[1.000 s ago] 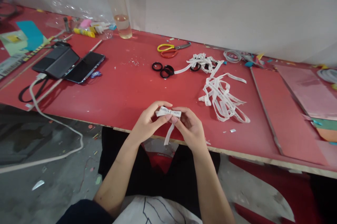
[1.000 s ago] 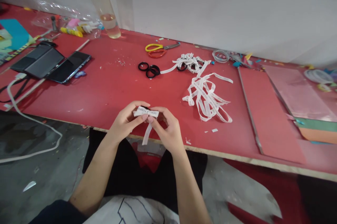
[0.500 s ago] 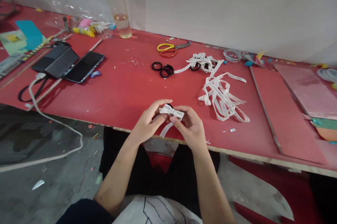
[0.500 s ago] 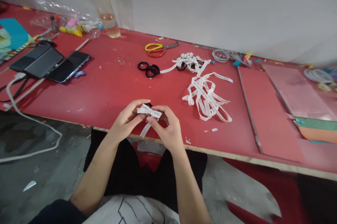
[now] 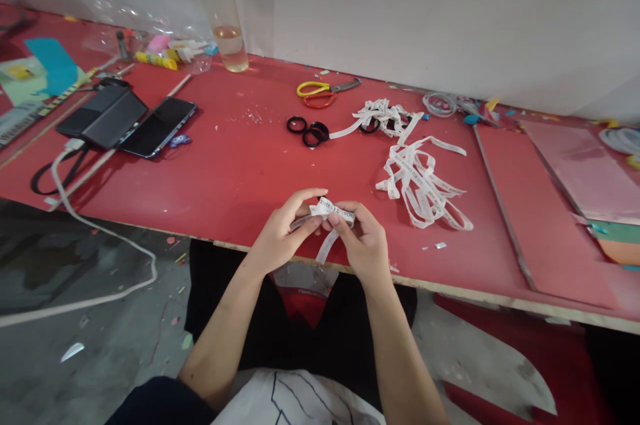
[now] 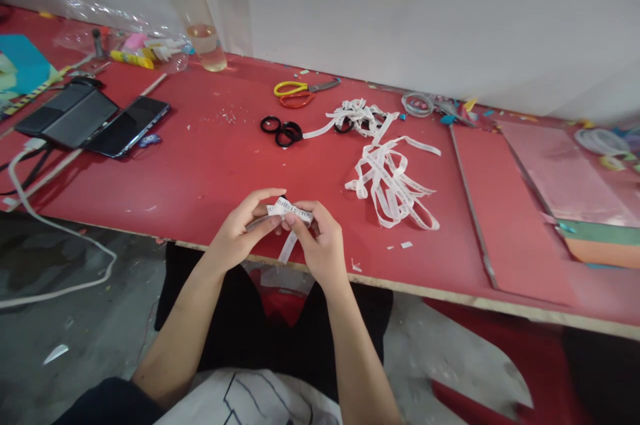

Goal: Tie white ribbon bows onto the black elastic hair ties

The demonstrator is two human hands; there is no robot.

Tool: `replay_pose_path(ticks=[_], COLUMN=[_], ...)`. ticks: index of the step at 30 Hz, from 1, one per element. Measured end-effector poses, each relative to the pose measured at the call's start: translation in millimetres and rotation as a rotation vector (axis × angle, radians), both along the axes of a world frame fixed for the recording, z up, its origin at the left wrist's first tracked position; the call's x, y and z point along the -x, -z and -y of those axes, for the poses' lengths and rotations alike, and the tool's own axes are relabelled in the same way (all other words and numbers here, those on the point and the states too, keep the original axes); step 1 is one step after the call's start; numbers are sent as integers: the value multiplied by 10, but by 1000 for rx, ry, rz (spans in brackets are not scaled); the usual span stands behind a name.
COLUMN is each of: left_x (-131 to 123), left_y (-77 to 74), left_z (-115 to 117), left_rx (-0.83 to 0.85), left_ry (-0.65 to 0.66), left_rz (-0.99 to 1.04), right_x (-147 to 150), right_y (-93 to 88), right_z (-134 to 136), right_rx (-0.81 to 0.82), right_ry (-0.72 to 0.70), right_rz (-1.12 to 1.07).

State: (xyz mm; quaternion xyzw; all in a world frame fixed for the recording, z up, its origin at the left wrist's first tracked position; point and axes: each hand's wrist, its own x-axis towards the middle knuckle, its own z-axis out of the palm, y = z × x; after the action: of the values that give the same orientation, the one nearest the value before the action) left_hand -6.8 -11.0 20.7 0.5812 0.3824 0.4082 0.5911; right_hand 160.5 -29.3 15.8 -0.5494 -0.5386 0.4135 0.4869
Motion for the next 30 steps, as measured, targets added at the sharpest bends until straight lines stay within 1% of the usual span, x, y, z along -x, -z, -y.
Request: replay_pose_path(ticks=[7, 18, 25, 30], left_x=[2, 8, 6, 7], left_y=[-31, -35, -30, -43], left_z=[4, 5, 7, 5], left_rx=[5, 11, 5, 12], left_ry=[-26, -38, -52, -64], left_rz=[13, 31, 65, 55], right_x=[-14, -8, -13, -14], right_y=[-7, -11, 7, 3], right_z=[-1, 0, 13, 13], right_rx=[-6, -10, 16, 10], right_ry=[8, 21, 24, 33], right_rz=[17, 26, -69, -64])
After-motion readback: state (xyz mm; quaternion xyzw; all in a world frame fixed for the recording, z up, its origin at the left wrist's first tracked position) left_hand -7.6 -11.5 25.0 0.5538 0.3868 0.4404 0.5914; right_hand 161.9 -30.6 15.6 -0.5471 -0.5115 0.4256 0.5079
